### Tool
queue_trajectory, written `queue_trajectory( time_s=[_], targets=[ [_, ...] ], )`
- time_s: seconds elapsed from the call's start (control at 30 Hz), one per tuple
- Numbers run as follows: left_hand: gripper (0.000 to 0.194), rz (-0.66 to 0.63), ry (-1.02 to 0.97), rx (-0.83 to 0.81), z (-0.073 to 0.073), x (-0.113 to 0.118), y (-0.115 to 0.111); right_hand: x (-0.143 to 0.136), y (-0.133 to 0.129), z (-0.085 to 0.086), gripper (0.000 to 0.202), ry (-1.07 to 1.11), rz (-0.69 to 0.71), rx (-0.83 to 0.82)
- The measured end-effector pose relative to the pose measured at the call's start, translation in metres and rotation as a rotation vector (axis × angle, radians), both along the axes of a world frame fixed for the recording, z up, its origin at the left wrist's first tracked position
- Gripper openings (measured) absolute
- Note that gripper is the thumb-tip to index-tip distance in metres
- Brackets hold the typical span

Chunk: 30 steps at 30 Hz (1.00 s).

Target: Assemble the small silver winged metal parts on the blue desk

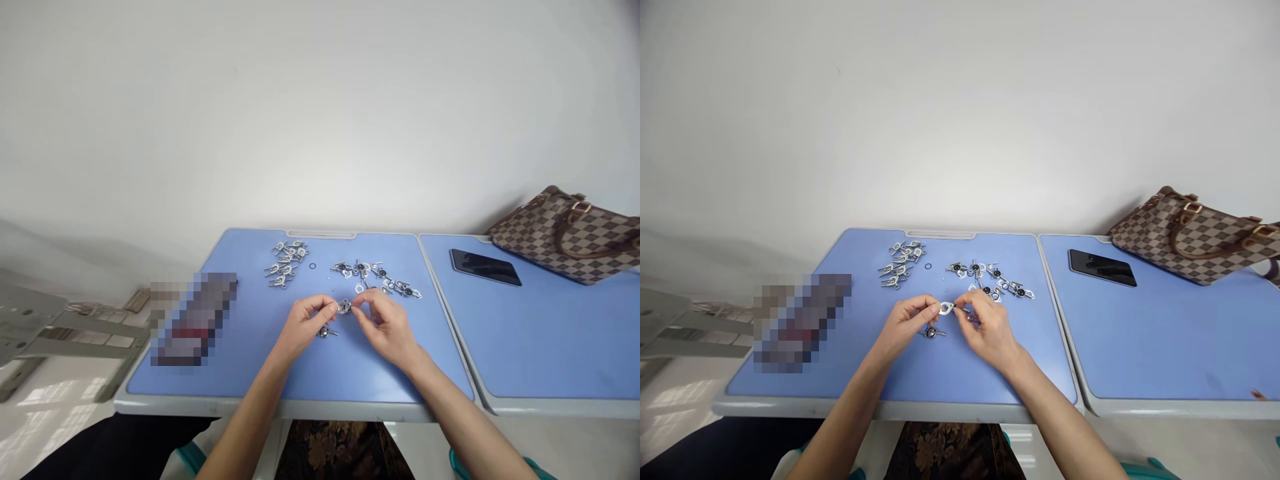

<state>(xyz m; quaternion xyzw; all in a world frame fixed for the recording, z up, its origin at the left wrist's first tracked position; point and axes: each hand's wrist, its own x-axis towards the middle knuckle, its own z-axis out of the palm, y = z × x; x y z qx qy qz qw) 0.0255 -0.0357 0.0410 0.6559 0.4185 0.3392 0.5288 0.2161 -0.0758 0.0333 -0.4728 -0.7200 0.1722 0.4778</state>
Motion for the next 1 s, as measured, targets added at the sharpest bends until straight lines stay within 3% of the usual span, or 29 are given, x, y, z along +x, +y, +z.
queue_trajectory(
  time_s=[0.17, 0.33, 0.53, 0.67, 0.77, 1.0],
  targets=[
    [0.029, 0.077, 0.043, 0.067, 0.000, 0.000, -0.002, 0.001, 0.000, 0.006, 0.011, 0.261, 0.004, -0.423],
    [0.026, 0.111, 0.090, 0.128, 0.001, 0.002, -0.005, -0.005, 0.004, 0.002, 0.018, 0.395, 0.037, -0.541],
    [0.021, 0.079, 0.130, 0.236, 0.003, 0.005, -0.008, -0.011, 0.008, -0.002, 0.021, 0.456, 0.016, -0.465],
    [0.012, 0.137, 0.166, 0.322, 0.003, 0.004, -0.009, -0.010, 0.008, 0.001, 0.016, 0.214, 0.086, -0.387],
    [0.015, 0.087, 0.205, 0.320, 0.002, 0.003, -0.009, -0.010, 0.006, 0.001, 0.014, 0.005, 0.156, -0.272],
    [0.026, 0.153, 0.276, 0.329, -0.004, 0.002, -0.011, -0.016, 0.008, -0.007, 0.008, -0.053, 0.044, -0.087]
  ],
)
